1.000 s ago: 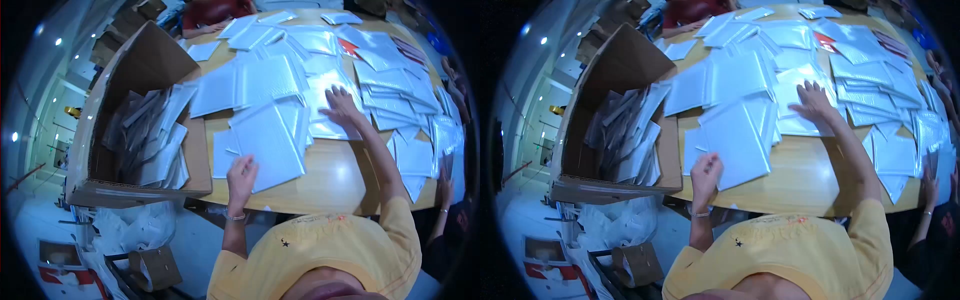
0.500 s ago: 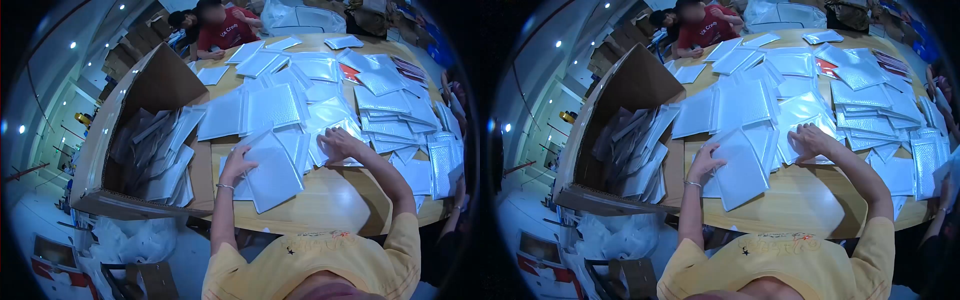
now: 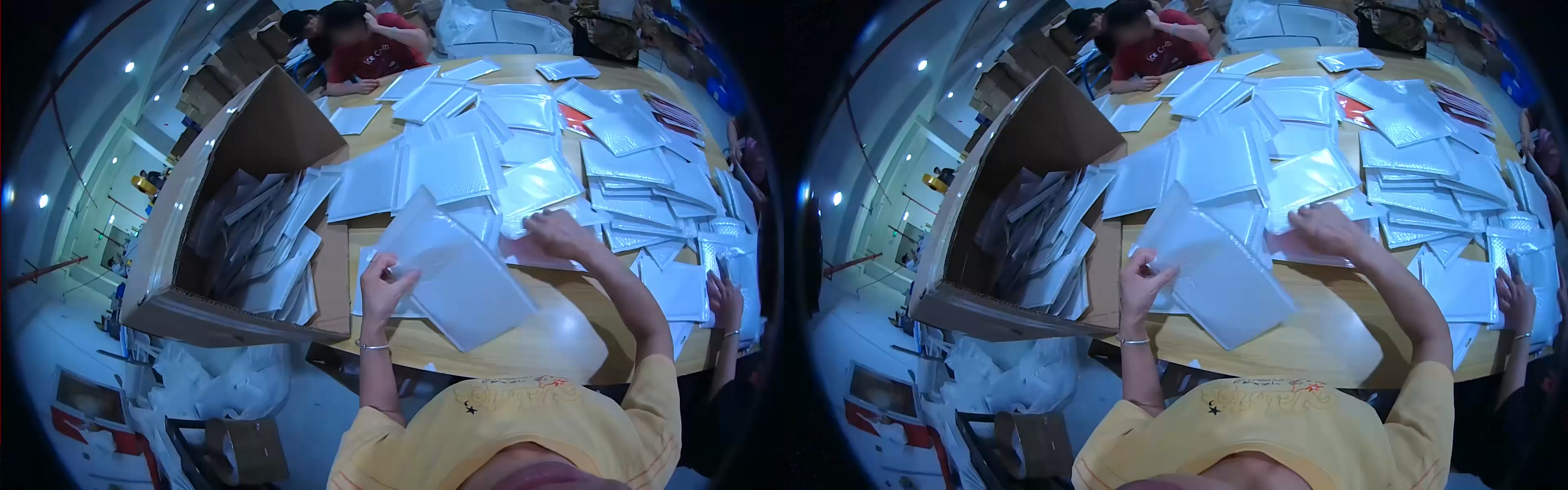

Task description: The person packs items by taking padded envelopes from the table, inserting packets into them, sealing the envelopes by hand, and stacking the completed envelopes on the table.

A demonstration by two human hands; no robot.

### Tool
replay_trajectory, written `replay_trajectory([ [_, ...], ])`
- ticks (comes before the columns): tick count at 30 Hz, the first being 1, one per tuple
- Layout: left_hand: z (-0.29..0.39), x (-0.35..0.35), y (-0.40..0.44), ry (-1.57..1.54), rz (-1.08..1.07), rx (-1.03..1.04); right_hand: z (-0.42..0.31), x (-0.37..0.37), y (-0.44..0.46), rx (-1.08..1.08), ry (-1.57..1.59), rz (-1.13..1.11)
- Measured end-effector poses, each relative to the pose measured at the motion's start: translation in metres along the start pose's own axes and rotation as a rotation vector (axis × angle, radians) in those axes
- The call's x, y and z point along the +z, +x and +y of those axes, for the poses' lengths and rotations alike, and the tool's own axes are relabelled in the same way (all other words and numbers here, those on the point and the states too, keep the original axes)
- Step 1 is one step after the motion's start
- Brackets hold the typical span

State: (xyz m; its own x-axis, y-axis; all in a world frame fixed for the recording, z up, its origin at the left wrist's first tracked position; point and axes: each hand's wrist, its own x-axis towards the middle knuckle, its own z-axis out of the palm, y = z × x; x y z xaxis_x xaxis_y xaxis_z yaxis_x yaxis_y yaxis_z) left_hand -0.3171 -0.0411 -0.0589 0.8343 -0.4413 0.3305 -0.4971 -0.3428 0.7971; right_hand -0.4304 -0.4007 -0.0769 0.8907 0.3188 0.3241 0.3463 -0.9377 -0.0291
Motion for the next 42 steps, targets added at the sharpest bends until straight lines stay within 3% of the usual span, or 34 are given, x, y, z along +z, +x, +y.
replay_trajectory([
  [2,0.011,-0.004,-0.006,-0.057,0.092,-0.007,0.003,-0.031,-0.001,0.215,-0.034,0.056],
  [3,0.016,-0.004,-0.007,-0.054,0.096,-0.01,0.022,-0.028,-0.007,0.242,-0.029,0.25],
  [4,0.023,-0.002,-0.008,-0.031,0.073,0.029,0.02,-0.058,-0.005,0.394,0.182,0.31],
  [5,0.03,0.001,-0.008,-0.009,0.047,0.068,0.021,-0.075,-0.001,0.339,0.283,0.587],
  [7,0.046,0.01,-0.007,0.032,-0.006,0.143,0.025,-0.111,-0.008,0.466,0.686,0.819],
  [9,0.071,0.03,-0.003,0.007,-0.081,0.23,0.012,-0.144,0.007,0.363,0.95,1.187],
  [10,0.08,0.045,0.0,-0.042,-0.098,0.307,0.007,-0.154,0.016,0.37,0.95,1.182],
  [12,0.112,0.067,0.006,-0.104,-0.224,0.45,-0.002,-0.165,0.03,0.008,1.21,1.46],
  [17,0.137,0.07,0.006,-0.198,-0.455,0.404,-0.035,-0.151,0.034,0.096,1.327,1.149],
  [21,0.114,0.08,0.004,-0.361,-0.393,0.489,-0.024,-0.157,0.006,0.144,1.198,0.989],
  [25,0.116,0.084,-0.003,-0.464,-0.418,0.418,-0.024,-0.145,0.0,0.205,1.094,1.094],
  [27,0.122,0.086,-0.003,-0.505,-0.441,0.338,-0.023,-0.139,-0.021,0.248,0.951,0.533],
  [29,0.118,0.089,-0.01,-0.499,-0.427,0.302,-0.046,-0.141,-0.019,0.028,0.802,0.253],
  [33,0.111,0.091,-0.02,-0.452,-0.396,0.211,-0.092,-0.138,-0.026,0.244,0.412,0.313],
  [38,0.113,0.081,-0.022,-0.478,-0.465,0.131,-0.093,-0.127,-0.022,0.142,0.244,0.407],
  [42,0.122,0.084,-0.017,-0.654,-0.361,0.423,-0.081,-0.124,-0.023,-0.152,0.347,0.255],
])
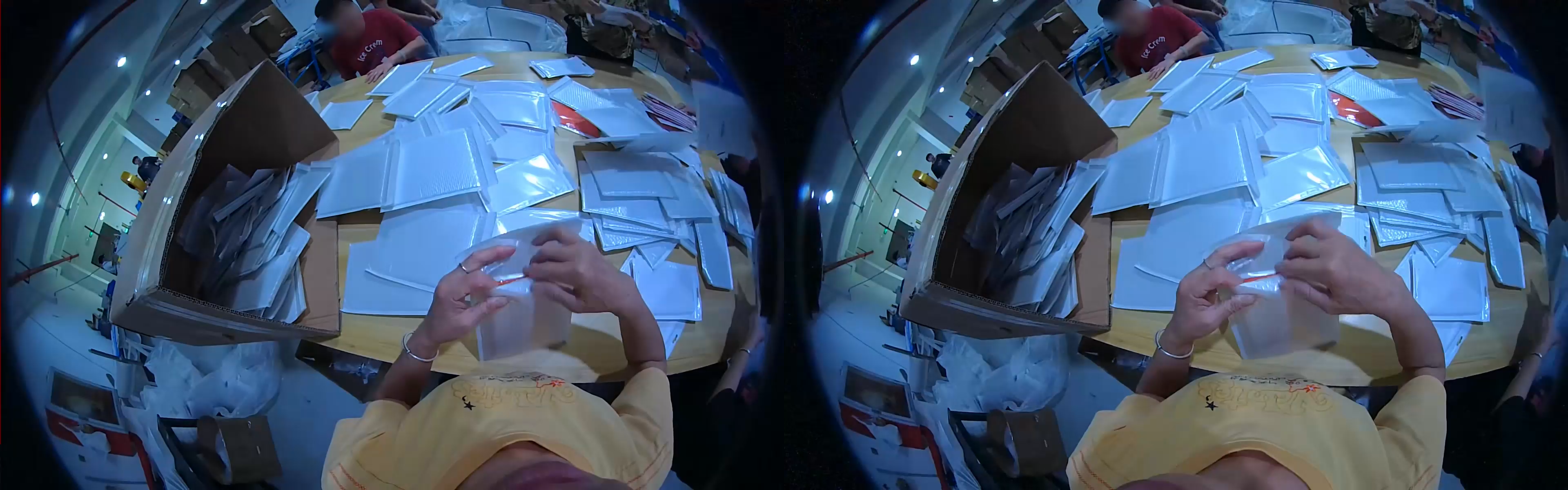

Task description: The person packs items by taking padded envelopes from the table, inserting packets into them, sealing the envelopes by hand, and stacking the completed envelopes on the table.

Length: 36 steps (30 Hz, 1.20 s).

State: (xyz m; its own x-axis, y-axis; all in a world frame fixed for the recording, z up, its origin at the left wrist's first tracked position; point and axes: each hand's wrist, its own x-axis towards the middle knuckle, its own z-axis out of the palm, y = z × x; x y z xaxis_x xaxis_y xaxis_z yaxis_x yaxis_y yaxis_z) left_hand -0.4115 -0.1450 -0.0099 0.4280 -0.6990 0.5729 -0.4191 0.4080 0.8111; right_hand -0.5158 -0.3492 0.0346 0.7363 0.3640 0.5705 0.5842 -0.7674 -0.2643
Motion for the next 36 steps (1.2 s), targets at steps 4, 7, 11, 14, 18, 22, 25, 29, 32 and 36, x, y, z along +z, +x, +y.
replay_trajectory([
  [4,-0.006,0.001,-0.008,0.007,-0.05,-0.032,-0.006,0.002,-0.006,0.116,0.235,-0.222],
  [7,-0.008,0.009,-0.008,0.044,0.033,-0.03,-0.005,0.0,-0.01,0.166,0.329,-0.317],
  [11,-0.01,0.016,-0.009,0.161,0.323,0.003,-0.005,-0.002,-0.014,0.159,0.404,-0.395],
  [14,-0.026,0.004,-0.023,-0.112,0.207,-0.449,-0.009,0.007,-0.015,0.197,0.264,-0.327],
  [18,-0.028,0.006,-0.023,-0.037,0.124,-0.482,-0.019,0.027,0.009,0.143,-0.196,-0.068],
  [22,-0.026,0.011,-0.024,0.149,0.069,-0.377,-0.015,0.053,0.035,0.18,-0.248,0.137],
  [25,-0.021,0.01,-0.023,0.225,0.077,-0.418,-0.004,0.073,0.043,0.142,-0.286,0.139],
  [29,-0.016,0.011,-0.022,0.153,0.185,-0.414,0.029,0.036,0.015,0.369,0.299,0.391],
  [32,-0.021,0.002,-0.028,0.103,0.225,-0.43,0.081,-0.013,-0.048,0.505,0.56,0.823],
  [36,-0.029,-0.011,-0.033,-0.009,0.221,-0.482,0.079,-0.044,-0.144,0.624,1.127,1.366],
])
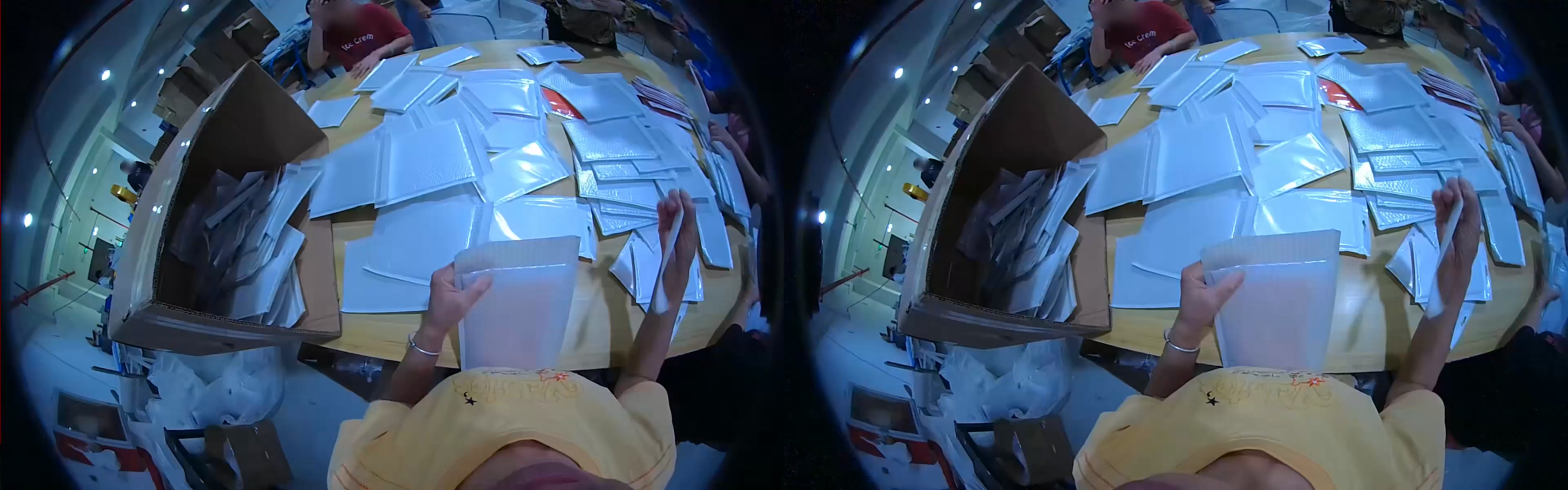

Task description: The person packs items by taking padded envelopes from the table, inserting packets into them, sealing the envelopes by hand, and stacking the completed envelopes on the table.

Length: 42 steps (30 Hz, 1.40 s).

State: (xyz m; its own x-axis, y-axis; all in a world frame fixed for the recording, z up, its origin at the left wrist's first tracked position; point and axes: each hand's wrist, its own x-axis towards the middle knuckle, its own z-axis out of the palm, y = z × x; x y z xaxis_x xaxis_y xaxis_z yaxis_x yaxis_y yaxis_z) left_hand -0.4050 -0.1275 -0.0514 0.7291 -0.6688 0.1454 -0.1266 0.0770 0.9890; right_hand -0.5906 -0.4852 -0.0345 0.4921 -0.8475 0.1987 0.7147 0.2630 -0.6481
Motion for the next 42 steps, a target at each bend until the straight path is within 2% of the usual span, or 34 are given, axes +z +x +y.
replay_trajectory([
  [1,0.001,0.001,0.001,-0.041,0.005,-0.028,-0.006,0.004,-0.024,-0.05,-0.187,-0.094],
  [4,0.002,0.002,0.006,0.057,0.02,-0.032,0.008,-0.006,-0.052,0.23,-0.318,-0.188],
  [5,0.007,0.006,0.009,0.109,0.039,0.065,0.024,-0.006,-0.063,0.34,-0.381,-0.181],
  [6,0.011,0.008,0.007,0.019,0.039,-0.058,0.037,0.02,-0.077,0.439,-0.512,-0.212],
  [7,0.011,0.008,0.009,0.043,0.04,-0.024,0.05,0.045,-0.091,0.536,-0.644,-0.258],
  [8,0.01,0.008,0.01,0.066,0.04,0.009,0.07,0.049,-0.098,0.354,-0.641,-0.4],
  [9,0.011,0.009,0.01,0.07,0.054,-0.006,0.076,0.058,-0.1,0.292,-0.646,-0.536],
  [11,0.014,0.007,0.007,0.046,0.076,0.036,0.076,0.063,-0.095,0.421,-0.954,-0.667],
  [12,0.011,0.001,0.006,0.038,0.074,0.014,0.082,0.066,-0.096,0.444,-0.96,-0.66],
  [14,0.006,-0.011,0.006,0.105,0.009,0.031,0.097,0.073,-0.098,0.199,-0.583,-0.67],
  [15,0.005,-0.014,0.005,0.107,0.013,0.016,0.101,0.075,-0.096,0.152,-0.506,-0.688],
  [20,-0.002,-0.019,0.013,-0.079,-0.104,0.093,0.092,0.069,-0.081,0.386,-0.442,-0.841],
  [24,-0.017,-0.038,0.02,-0.226,-0.367,0.051,0.089,0.054,-0.07,0.665,-0.311,-0.847],
  [26,-0.02,-0.047,0.02,-0.096,-0.407,0.049,0.094,0.043,-0.062,0.803,-0.342,-0.796],
  [27,-0.028,-0.044,0.019,-0.178,-0.394,0.096,0.104,0.043,-0.064,0.766,-0.343,-0.824],
  [29,-0.025,-0.043,0.016,0.012,-0.304,0.07,0.115,0.049,-0.077,0.325,-0.714,-0.591],
  [31,-0.009,-0.03,0.01,-0.014,-0.128,-0.063,0.109,0.07,-0.083,0.328,-0.637,-0.638],
  [32,-0.012,-0.029,0.009,-0.007,-0.133,-0.028,0.105,0.078,-0.084,0.317,-0.611,-0.657],
  [34,-0.022,-0.03,0.012,-0.013,-0.075,0.062,0.094,0.078,-0.079,0.56,-0.777,-0.868],
  [40,-0.021,-0.049,0.026,-0.28,-0.053,0.008,0.062,0.097,-0.067,0.635,-0.711,-0.815],
  [42,-0.028,-0.057,0.038,-0.217,0.149,-0.025,0.058,0.107,-0.052,0.617,-0.741,-0.769],
])
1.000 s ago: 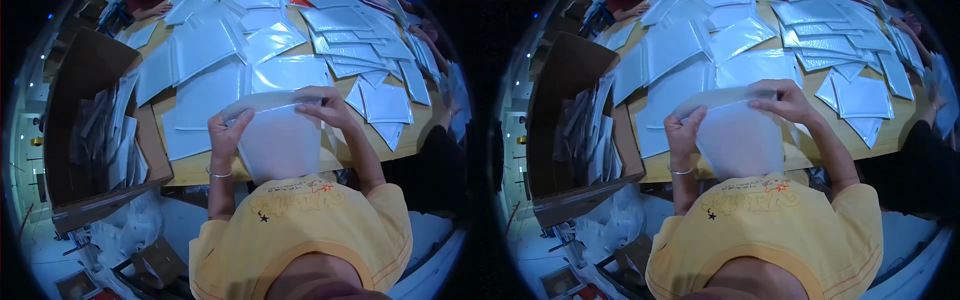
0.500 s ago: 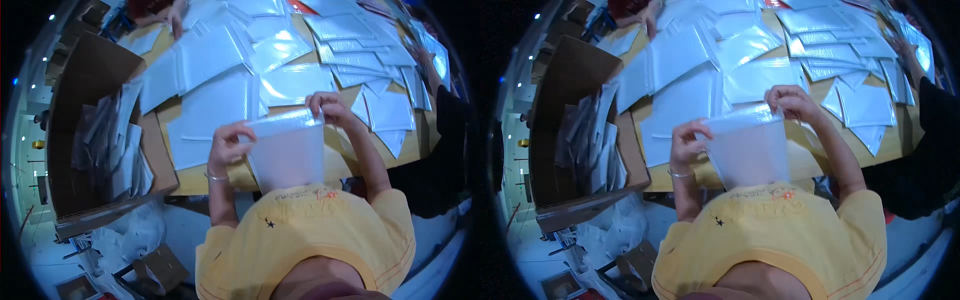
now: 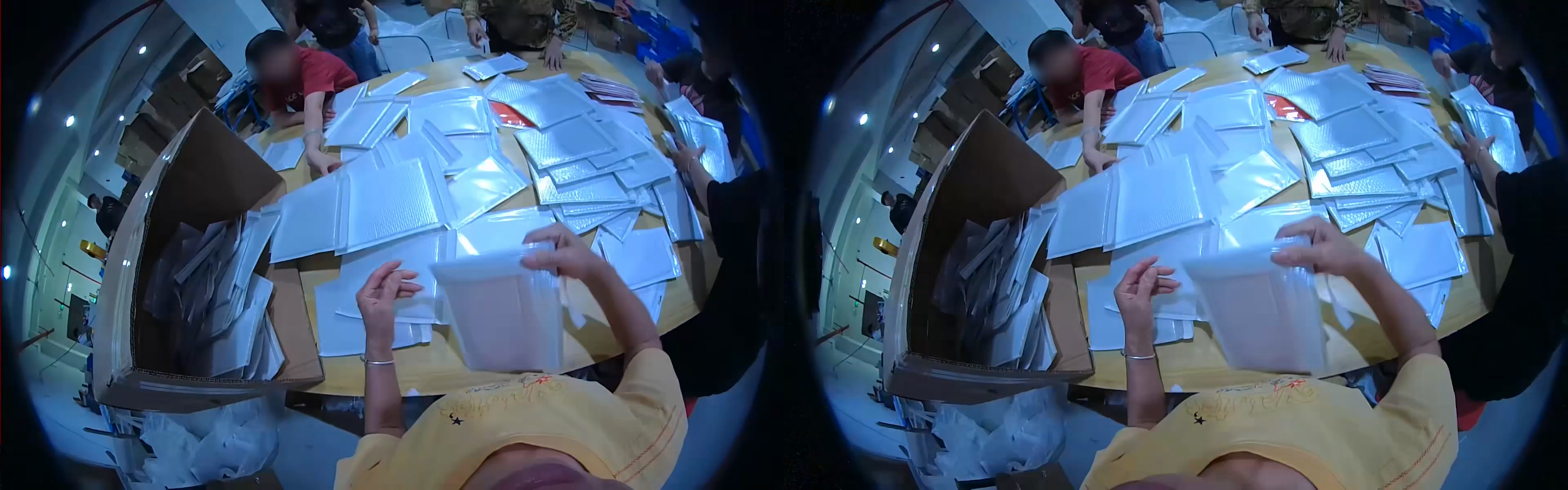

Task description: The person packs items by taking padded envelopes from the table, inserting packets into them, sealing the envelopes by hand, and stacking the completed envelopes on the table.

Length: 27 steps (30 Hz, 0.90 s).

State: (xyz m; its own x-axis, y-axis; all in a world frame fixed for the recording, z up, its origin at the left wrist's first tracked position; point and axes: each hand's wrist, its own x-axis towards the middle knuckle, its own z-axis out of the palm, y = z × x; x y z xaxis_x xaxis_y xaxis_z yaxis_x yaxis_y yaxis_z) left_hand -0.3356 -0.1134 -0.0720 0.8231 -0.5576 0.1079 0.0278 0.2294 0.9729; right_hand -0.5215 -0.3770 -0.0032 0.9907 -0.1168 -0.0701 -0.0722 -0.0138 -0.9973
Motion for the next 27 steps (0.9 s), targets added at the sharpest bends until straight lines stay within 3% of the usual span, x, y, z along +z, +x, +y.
replay_trajectory([
  [2,-0.009,-0.006,0.011,0.059,0.207,-0.013,-0.016,-0.017,0.025,-0.143,-0.15,0.275],
  [6,-0.038,-0.014,0.018,0.202,0.199,0.04,-0.088,-0.09,0.128,-0.226,-0.164,0.375],
  [7,-0.045,-0.018,0.017,0.257,0.207,0.059,-0.099,-0.082,0.149,-0.398,-0.057,0.464],
  [9,-0.055,-0.02,0.016,0.464,0.193,0.156,-0.114,-0.082,0.175,-0.632,-0.42,0.449],
  [11,-0.061,-0.023,0.019,0.57,0.17,0.23,-0.112,-0.073,0.176,-0.667,-0.407,0.401],
  [14,-0.061,-0.019,0.018,0.715,0.141,0.304,-0.099,-0.063,0.143,-0.515,-0.381,0.278],
  [15,-0.059,-0.017,0.019,0.755,0.13,0.335,-0.087,-0.055,0.134,-0.508,-0.315,0.375],
  [17,-0.055,-0.017,0.02,0.839,0.094,0.4,-0.079,-0.052,0.113,-0.368,-0.234,0.2],
  [20,-0.057,-0.017,0.021,0.816,0.111,0.415,-0.083,-0.039,0.086,-0.425,-0.254,0.085],
  [22,-0.058,-0.015,0.02,0.795,0.114,0.44,-0.086,-0.036,0.072,-0.317,-0.272,-0.025],
  [27,-0.058,-0.014,0.02,0.784,0.119,0.415,-0.085,-0.029,0.062,-0.328,-0.316,-0.071],
])
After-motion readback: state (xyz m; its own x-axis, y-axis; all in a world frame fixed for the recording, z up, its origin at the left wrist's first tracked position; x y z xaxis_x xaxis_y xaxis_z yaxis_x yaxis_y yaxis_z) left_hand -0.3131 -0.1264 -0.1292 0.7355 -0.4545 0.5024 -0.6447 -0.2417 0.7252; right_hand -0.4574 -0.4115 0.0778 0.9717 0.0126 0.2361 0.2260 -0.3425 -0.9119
